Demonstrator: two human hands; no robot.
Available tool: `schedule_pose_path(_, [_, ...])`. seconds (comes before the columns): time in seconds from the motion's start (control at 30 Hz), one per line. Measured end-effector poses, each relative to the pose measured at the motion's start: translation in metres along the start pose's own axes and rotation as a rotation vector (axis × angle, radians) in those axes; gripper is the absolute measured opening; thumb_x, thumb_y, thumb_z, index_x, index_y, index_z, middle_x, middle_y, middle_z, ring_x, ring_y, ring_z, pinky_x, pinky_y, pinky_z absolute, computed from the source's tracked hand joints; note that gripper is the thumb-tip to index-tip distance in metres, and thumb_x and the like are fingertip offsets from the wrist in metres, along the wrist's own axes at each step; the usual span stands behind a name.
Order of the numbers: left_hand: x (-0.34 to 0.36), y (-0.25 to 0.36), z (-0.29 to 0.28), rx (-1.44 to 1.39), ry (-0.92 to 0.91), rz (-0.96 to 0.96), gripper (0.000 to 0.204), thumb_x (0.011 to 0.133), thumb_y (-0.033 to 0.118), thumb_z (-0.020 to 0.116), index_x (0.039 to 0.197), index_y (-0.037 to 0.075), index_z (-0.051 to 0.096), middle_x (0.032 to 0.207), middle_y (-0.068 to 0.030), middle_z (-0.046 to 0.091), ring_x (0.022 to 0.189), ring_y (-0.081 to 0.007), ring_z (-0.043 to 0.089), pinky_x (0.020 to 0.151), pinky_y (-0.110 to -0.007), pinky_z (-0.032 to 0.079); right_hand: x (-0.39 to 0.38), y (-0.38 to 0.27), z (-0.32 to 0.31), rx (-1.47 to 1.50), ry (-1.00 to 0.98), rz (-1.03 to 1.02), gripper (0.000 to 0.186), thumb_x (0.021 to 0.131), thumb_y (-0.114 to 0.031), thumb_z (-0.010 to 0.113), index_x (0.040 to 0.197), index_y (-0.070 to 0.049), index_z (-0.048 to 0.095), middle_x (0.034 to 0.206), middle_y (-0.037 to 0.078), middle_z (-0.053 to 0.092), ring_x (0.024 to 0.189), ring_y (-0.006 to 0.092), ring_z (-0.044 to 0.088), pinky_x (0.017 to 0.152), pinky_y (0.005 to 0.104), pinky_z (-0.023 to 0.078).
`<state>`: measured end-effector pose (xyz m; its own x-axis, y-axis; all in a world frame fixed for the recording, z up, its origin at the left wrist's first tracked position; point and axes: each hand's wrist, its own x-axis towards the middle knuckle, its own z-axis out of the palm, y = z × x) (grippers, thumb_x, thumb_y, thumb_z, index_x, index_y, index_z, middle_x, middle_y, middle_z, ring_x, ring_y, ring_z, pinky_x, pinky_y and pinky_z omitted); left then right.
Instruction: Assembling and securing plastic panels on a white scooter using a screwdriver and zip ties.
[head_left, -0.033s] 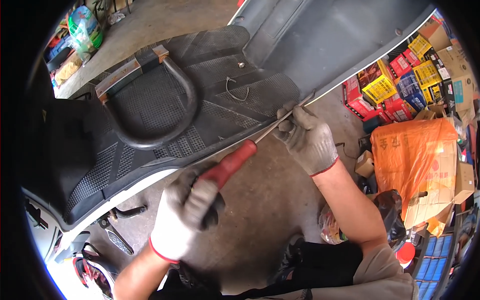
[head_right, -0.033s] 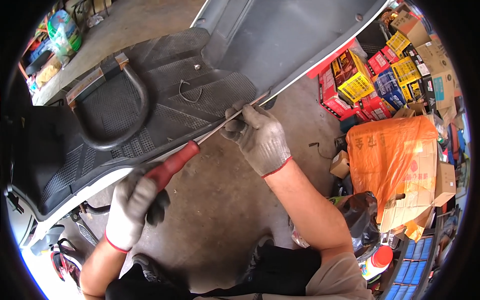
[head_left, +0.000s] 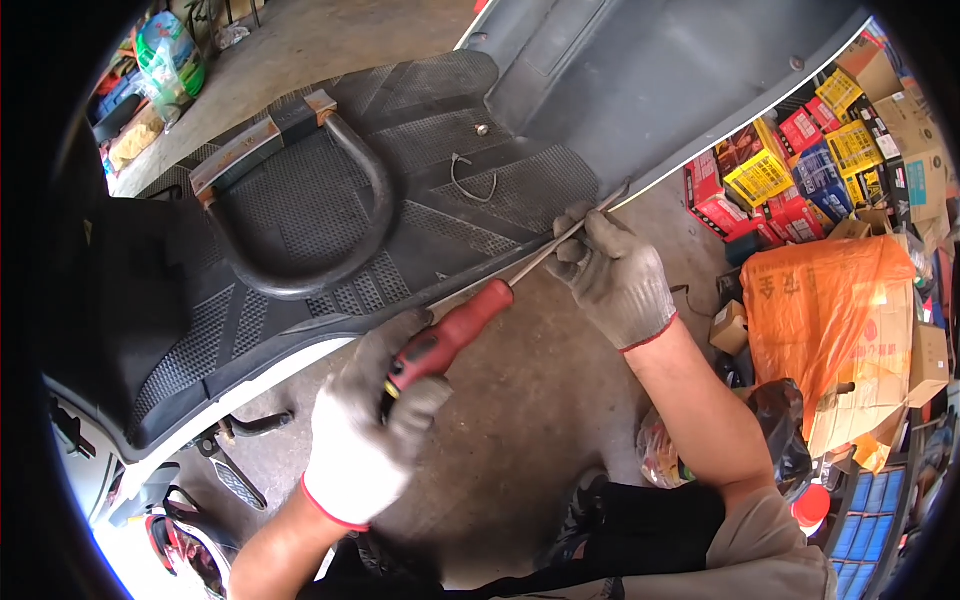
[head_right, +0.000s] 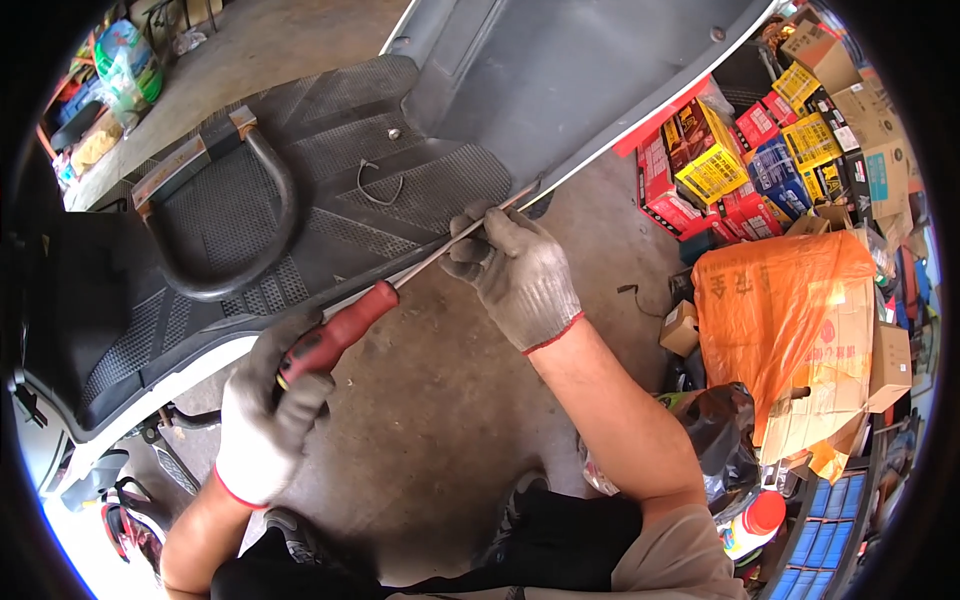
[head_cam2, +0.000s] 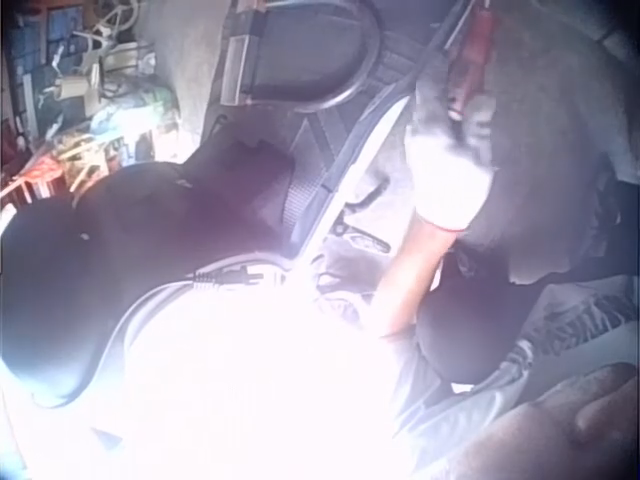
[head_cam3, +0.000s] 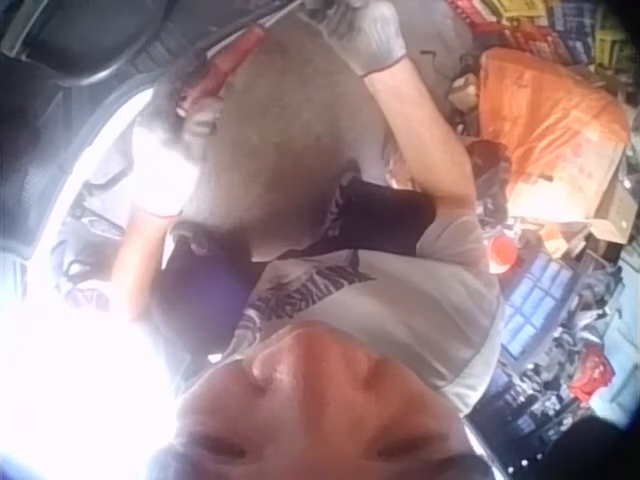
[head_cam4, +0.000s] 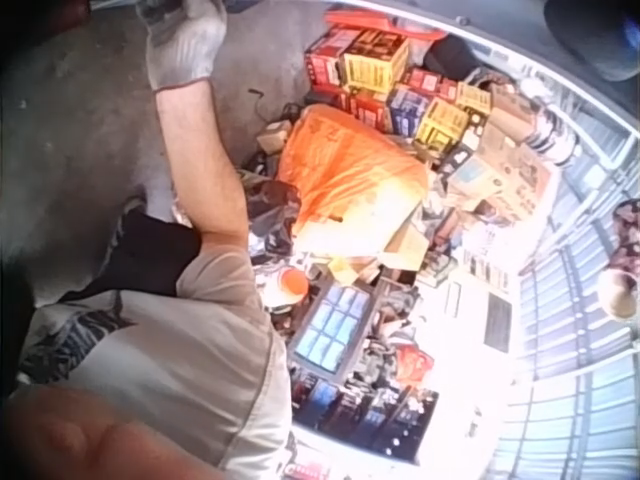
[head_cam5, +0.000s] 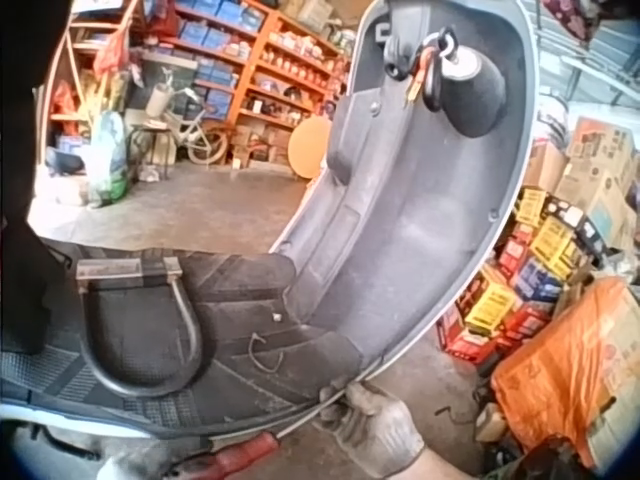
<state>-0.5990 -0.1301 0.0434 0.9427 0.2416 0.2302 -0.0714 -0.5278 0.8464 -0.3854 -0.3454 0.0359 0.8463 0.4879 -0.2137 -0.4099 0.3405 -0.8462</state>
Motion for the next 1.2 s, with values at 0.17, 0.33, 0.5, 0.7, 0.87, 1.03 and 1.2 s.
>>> schedule_pose_path(0.17, [0.001,0.001,-0.004,-0.734,-0.207,-0.691,0.051,0.097,0.033,0.069,0.132,-0.002,0.059,0.093,-0.0182,0.069,0.071,-0.0223,0.069,0.057,-0.032,0.054,-0.001,-0.001,0.001,0.002,0.012,0.001,0.021,0.105,-0.018,0.051,0.114,-0.002,0.059,0.104,0.012,0.068,0.082,0.0203,0.069,0.085,0.0436,0.056])
schedule_pose_path(0.33, [0.0,0.004,0.003,0.408,0.098,0.276,0.043,0.089,0.017,0.074,0.125,-0.002,0.061,0.093,-0.0196,0.066,0.081,-0.0301,0.069,0.079,-0.041,0.055,0.0,-0.002,0.002,-0.018,0.005,0.002,0.022,0.105,-0.022,0.051,0.115,-0.004,0.061,0.102,0.006,0.067,0.083,0.0145,0.067,0.09,0.04,0.054])
schedule_pose_path(0.5, [0.006,0.018,-0.004,-0.355,-0.014,-0.344,0.046,0.09,0.018,0.074,0.129,0.0,0.057,0.083,-0.0146,0.066,0.073,-0.0259,0.068,0.07,-0.038,0.056,0.002,-0.003,0.001,0.009,0.01,-0.015,0.022,0.106,-0.018,0.049,0.115,-0.001,0.06,0.104,0.011,0.068,0.084,0.0203,0.069,0.088,0.0438,0.056])
schedule_pose_path(0.7, [0.017,0.018,-0.003,0.378,0.14,0.329,0.059,0.097,0.041,0.068,0.135,-0.002,0.055,0.083,-0.0087,0.068,0.065,-0.0148,0.065,0.061,-0.03,0.052,0.002,-0.003,0.002,0.028,0.01,-0.017,0.022,0.106,-0.018,0.05,0.115,-0.001,0.06,0.104,0.011,0.069,0.084,0.0209,0.07,0.086,0.0433,0.056])
schedule_pose_path(0.87, [0.006,0.011,-0.004,-0.684,-0.19,-0.617,0.058,0.099,0.039,0.063,0.137,-0.004,0.053,0.089,-0.0117,0.066,0.067,-0.0176,0.062,0.059,-0.031,0.048,0.001,-0.003,-0.003,0.008,-0.023,-0.028,0.023,0.105,-0.018,0.051,0.117,-0.001,0.06,0.103,0.011,0.069,0.082,0.0213,0.07,0.084,0.0437,0.057])
schedule_pose_path(1.03, [0.006,0.003,0.003,0.289,0.127,0.324,0.046,0.093,0.019,0.07,0.135,0.004,0.057,0.105,-0.018,0.067,0.084,-0.0327,0.069,0.073,-0.04,0.058,-0.004,0.0,-0.029,-0.106,0.016,-0.012,0.025,0.105,-0.023,0.052,0.117,-0.003,0.062,0.105,0.006,0.07,0.084,0.017,0.069,0.085,0.0428,0.056])
schedule_pose_path(1.2, [0.005,0.014,-0.001,-0.541,-0.041,-0.281,0.046,0.102,0.026,0.062,0.137,-0.002,0.05,0.113,-0.0192,0.066,0.07,-0.0225,0.069,0.059,-0.031,0.056,0.0,-0.001,-0.056,-0.097,0.235,-0.108,0.021,0.105,-0.017,0.053,0.113,-0.001,0.063,0.095,0.009,0.07,0.074,0.0198,0.067,0.072,0.0403,0.057])
